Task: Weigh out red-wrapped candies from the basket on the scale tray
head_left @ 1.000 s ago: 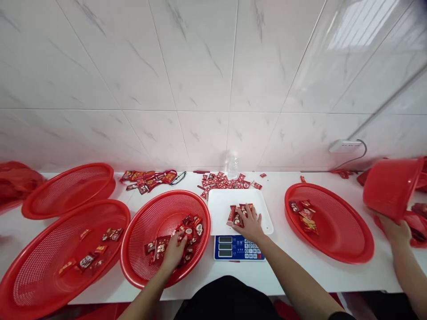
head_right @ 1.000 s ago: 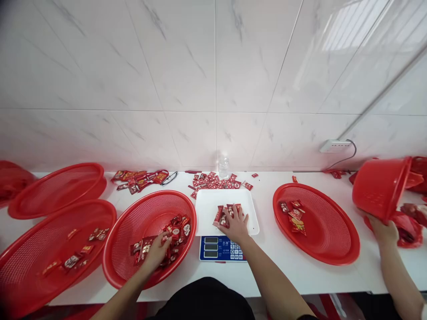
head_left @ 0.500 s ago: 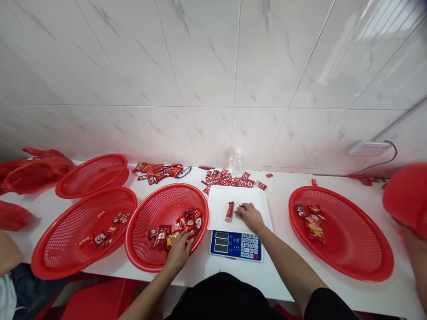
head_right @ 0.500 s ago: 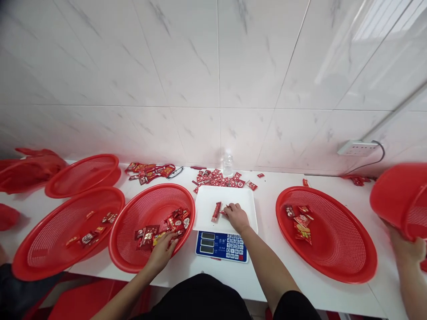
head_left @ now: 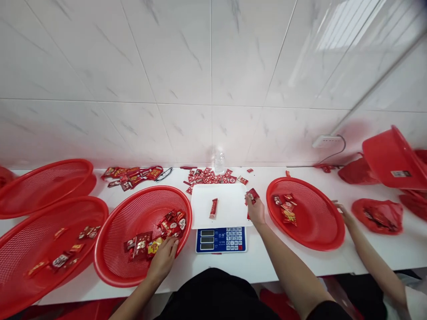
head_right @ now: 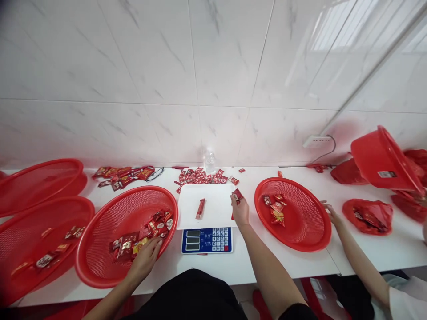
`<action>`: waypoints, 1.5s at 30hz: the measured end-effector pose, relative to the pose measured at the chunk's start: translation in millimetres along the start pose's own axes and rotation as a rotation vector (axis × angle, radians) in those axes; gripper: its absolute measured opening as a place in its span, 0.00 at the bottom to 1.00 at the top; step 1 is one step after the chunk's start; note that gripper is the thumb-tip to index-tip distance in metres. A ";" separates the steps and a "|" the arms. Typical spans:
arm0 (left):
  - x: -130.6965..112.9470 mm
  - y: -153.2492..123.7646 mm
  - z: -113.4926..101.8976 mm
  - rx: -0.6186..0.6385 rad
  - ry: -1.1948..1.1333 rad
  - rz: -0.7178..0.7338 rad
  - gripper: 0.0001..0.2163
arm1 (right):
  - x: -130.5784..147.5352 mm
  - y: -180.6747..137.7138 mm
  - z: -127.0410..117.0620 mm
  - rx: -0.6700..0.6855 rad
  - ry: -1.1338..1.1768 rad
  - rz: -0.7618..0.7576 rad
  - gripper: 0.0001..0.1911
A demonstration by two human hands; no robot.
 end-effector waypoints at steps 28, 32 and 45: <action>-28.2 -1.0 -2.9 0.069 0.077 0.038 0.25 | -105.5 -22.3 -167.1 -0.469 0.005 0.464 0.19; -72.3 15.7 7.6 0.012 0.158 0.242 0.21 | -85.0 -21.5 -154.7 -0.369 0.040 0.450 0.18; -160.1 88.3 54.3 0.217 -0.116 0.232 0.05 | 22.6 -70.1 -22.0 0.362 0.719 0.405 0.16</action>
Point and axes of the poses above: each hand's wrist, its own y-axis towards the middle knuckle, its own z-axis out of the palm, x = y × z, the point moved 1 cm from there along y, towards the middle knuckle, and after that the axes turned 5 degrees about -y, right-handed, at the moved point
